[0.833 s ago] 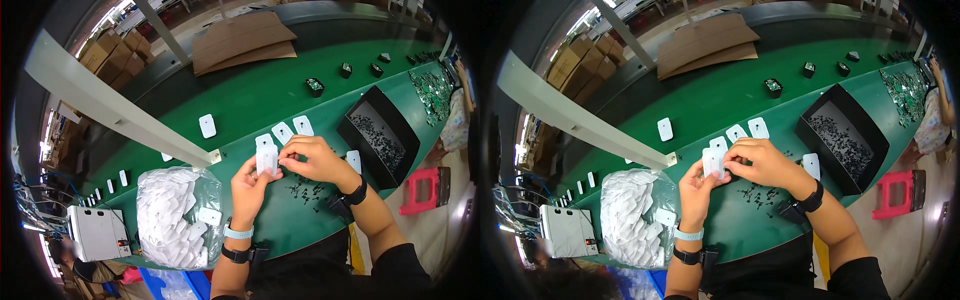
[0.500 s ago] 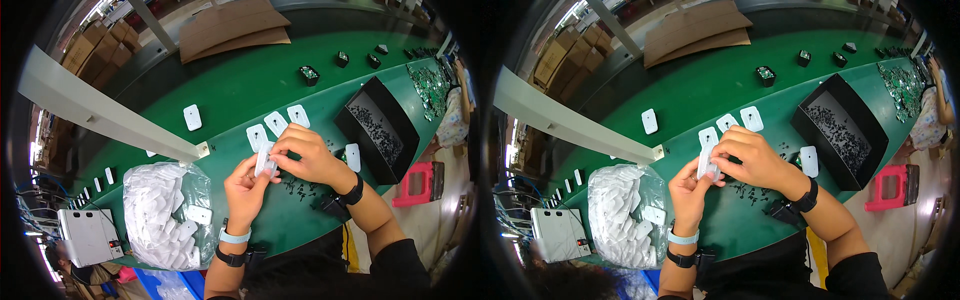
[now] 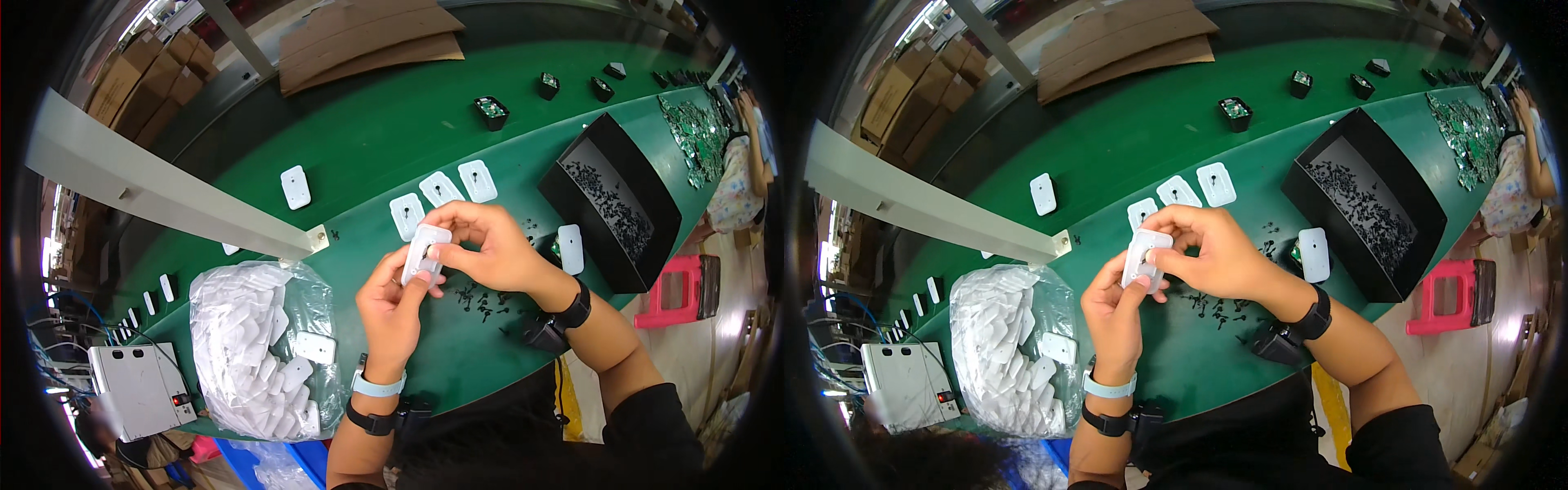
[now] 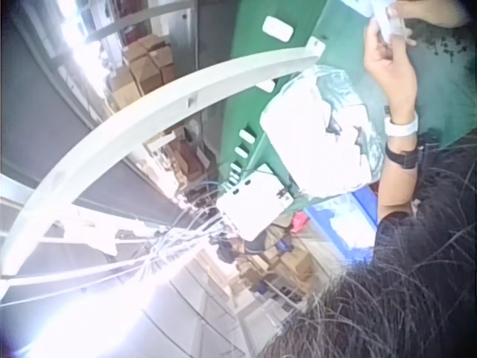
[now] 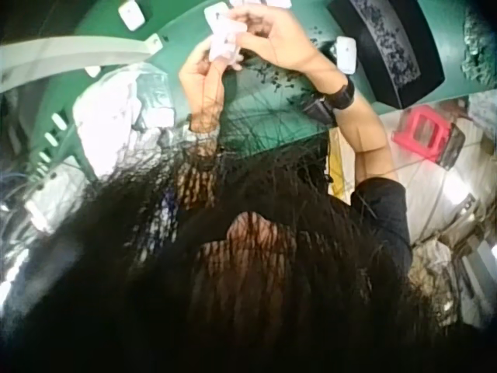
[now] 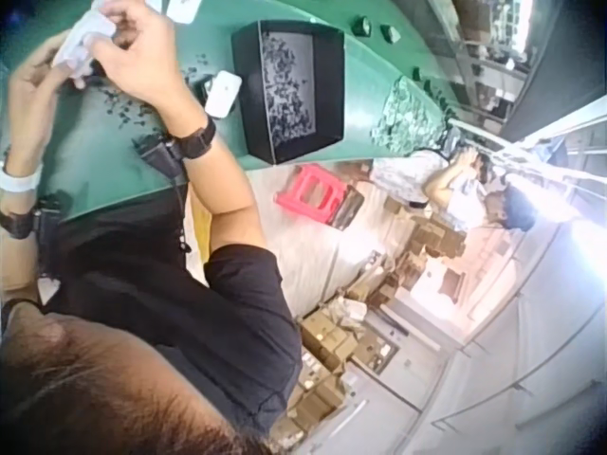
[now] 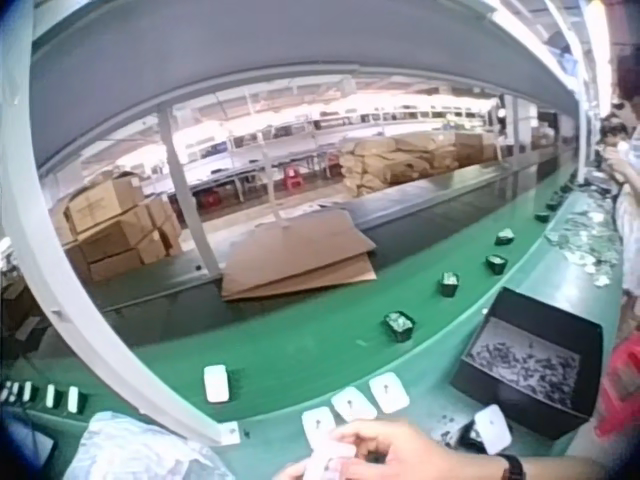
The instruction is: The person assembles small electronic devices by hand at a factory workstation. They pick up white plastic casings and green circuit boards, insert the boards into the casings, and secure them with black rubber gaskets. The completed units are placed on the green workbench.
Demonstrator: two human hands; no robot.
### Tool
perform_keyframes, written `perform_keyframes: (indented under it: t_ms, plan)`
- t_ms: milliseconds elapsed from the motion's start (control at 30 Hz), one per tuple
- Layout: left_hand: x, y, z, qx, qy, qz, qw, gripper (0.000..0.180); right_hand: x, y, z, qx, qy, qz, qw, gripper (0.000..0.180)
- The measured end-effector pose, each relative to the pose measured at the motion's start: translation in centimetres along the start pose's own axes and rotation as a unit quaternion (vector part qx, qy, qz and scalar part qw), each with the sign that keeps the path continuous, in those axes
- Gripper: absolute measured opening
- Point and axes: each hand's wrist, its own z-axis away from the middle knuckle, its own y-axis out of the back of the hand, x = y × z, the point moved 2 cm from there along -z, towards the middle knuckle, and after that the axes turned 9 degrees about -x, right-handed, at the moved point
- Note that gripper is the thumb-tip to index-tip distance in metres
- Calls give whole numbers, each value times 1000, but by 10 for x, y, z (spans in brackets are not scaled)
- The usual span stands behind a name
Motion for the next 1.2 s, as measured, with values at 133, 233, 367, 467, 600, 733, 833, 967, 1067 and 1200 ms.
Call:
perform_keyframes:
  t_ms: [133, 233, 367, 467, 600, 733, 833, 967, 1067, 1200]
  plan:
    - [-1, -2, -1, 46, 18, -45, 998, 25, 2, -4, 3, -6, -14, -44, 999, 17]
    - [-4, -5, -1, 57, 1, -56, 997, 22, 7, -3, 5, -13, -17, -61, 998, 17]
    - [-3, 0, 0, 62, -21, -77, 995, 17, 14, -7, 1, -37, -22, -84, 996, 18]
    - [-7, 6, -2, 73, -22, -77, 994, 16, 6, -8, -3, -50, -28, -59, 997, 17]
    - [-5, 14, -3, 106, -50, -66, 991, 15, -26, 23, -31, 33, 25, 125, 991, 19]
    - [-6, 16, -7, 136, -93, -75, 984, 13, -30, 82, -82, 163, 2, 607, 777, 33]
    - [-6, 15, -12, 112, -43, 15, 993, 16, -16, 103, -98, 192, -259, 655, 683, 57]
    - [-10, 31, -16, 86, -56, 126, 987, 20, 16, 130, -116, 189, -299, 628, 693, 41]
    - [-7, 35, -16, 83, -48, 169, 981, 21, -6, 96, -116, 163, -164, 591, 772, 36]
    - [-5, 34, -11, 67, -26, 209, 975, 26, -37, 40, -88, 82, 32, 308, 947, 34]
